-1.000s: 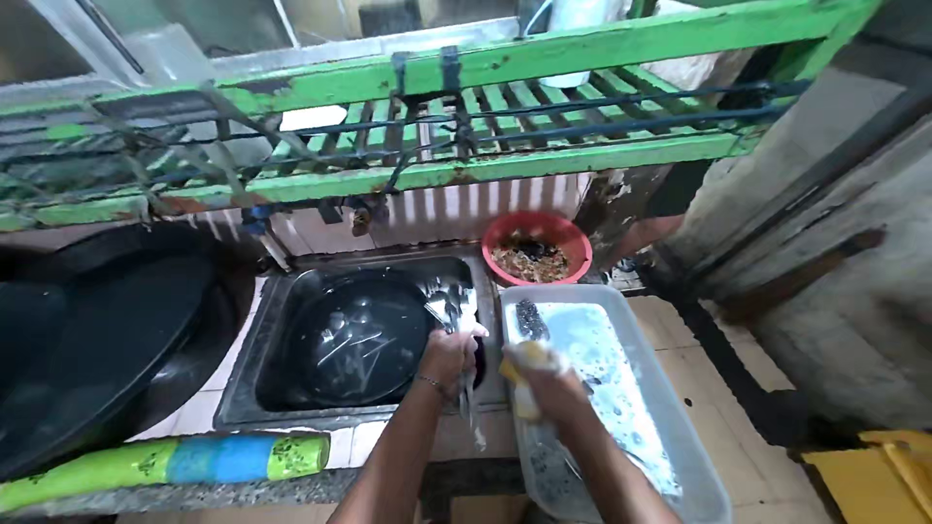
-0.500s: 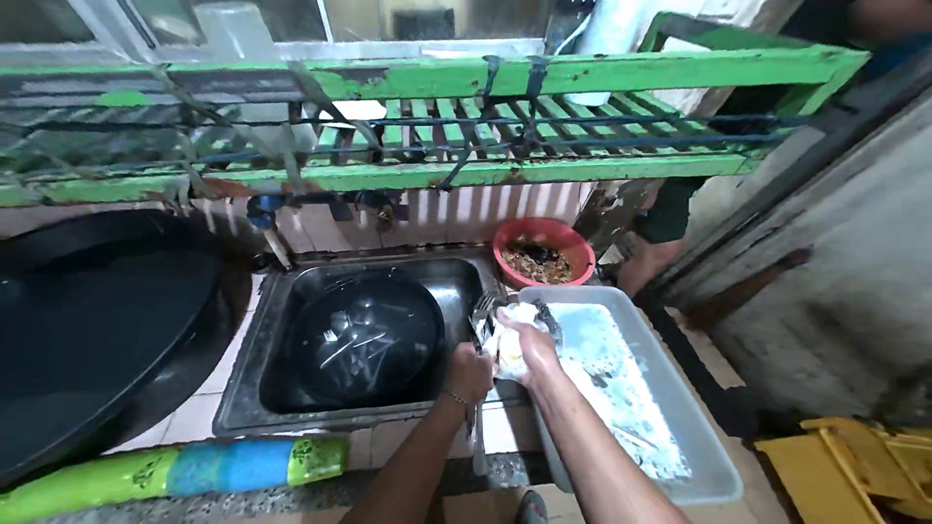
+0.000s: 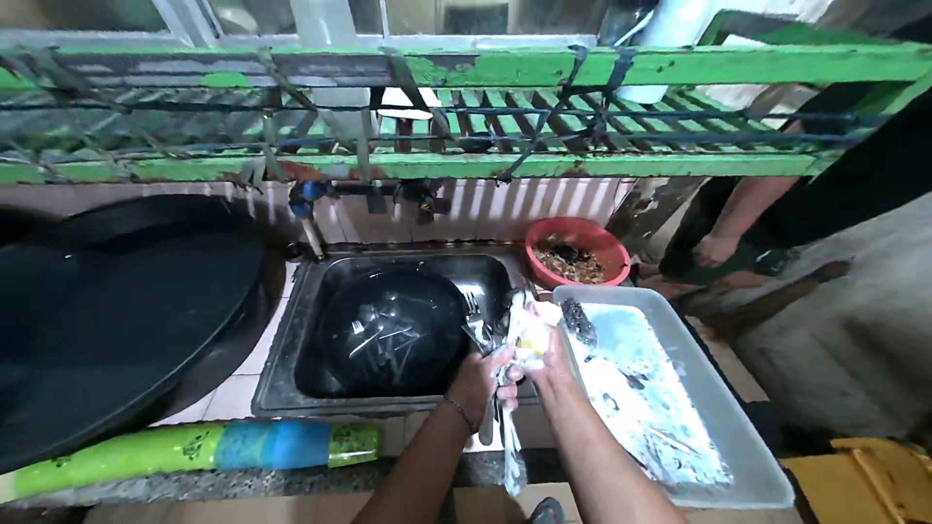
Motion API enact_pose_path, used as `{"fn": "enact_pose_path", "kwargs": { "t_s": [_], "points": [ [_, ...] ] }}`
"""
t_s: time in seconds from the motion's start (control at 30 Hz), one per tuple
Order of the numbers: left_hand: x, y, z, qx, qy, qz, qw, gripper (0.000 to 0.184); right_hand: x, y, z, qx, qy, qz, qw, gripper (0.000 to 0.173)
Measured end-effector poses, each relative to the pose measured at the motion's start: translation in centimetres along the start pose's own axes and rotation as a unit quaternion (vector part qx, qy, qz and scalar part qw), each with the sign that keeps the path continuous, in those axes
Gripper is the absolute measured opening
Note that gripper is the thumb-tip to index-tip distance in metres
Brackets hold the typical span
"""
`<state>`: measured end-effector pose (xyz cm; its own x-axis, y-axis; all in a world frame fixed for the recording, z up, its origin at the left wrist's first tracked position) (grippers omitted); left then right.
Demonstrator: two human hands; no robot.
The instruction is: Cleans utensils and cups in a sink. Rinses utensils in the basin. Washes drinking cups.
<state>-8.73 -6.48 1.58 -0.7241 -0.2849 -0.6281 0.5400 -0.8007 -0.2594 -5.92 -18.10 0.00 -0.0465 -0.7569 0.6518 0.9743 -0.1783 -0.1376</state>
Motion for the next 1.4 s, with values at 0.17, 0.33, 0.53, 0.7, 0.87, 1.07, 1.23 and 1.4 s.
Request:
{"fn": "enact_pose_path", "kwargs": {
  "t_s": [0.17,0.33,0.53,0.7,0.87,1.07,1.23,1.4],
  "points": [
    [-2.5,-1.3,-0.1,-0.176,0.601,-0.111,0.772,0.029,0.7,-0.8,0.5,-0.089,-0.202,0.028,0.975,0.039],
    [-1.7,-2.4,0.7,-0.192,0.715,-0.18,0.648,0.035,1.5,-0.9,1.4,-0.141,-0.335,0.081,0.928,0.043],
    [-1.8,-3.3,-1.2,-0.139,0.66,-0.148,0.724,0.041,0.4,-1.1,0.9,-0.131,-0.35,0.086,0.923,0.028],
    [-0.6,-2.8,-3.8,-0.181,0.344,-0.067,0.919,0.026,-2.3,-1.4,1.4,-0.104,-0.279,0.091,0.95,0.036],
    [-0.2,-3.9,-5.2,-0.176,0.448,-0.099,0.871,0.028,-1.5,-0.8,1.2,-0.139,-0.28,0.089,0.946,0.042],
    [-0.6,-3.8,-6.0,-0.177,0.377,-0.088,0.905,0.023,-3.6,-1.5,2.0,-0.106,-0.247,0.168,0.948,0.033],
    [-0.1,-3.9,-4.8,-0.149,0.439,-0.129,0.876,0.03,-2.2,-0.3,1.2,-0.132,-0.244,0.108,0.955,0.043],
    [-1.5,-3.9,-6.1,-0.203,0.451,-0.125,0.86,0.026,-4.0,-2.7,3.1,-0.082,-0.36,0.179,0.912,0.03]
  ]
}}
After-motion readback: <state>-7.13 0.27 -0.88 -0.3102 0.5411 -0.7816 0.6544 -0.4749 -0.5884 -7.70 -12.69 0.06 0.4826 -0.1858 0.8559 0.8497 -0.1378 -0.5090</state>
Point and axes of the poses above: each hand's wrist, its own y-axis towards the middle knuckle, its own z-axis out of the palm, x = y × z, the point moved 7 cm from there along y, towards the middle knuckle, and after that the axes turned 15 degrees about x, right-handed, at the moved point
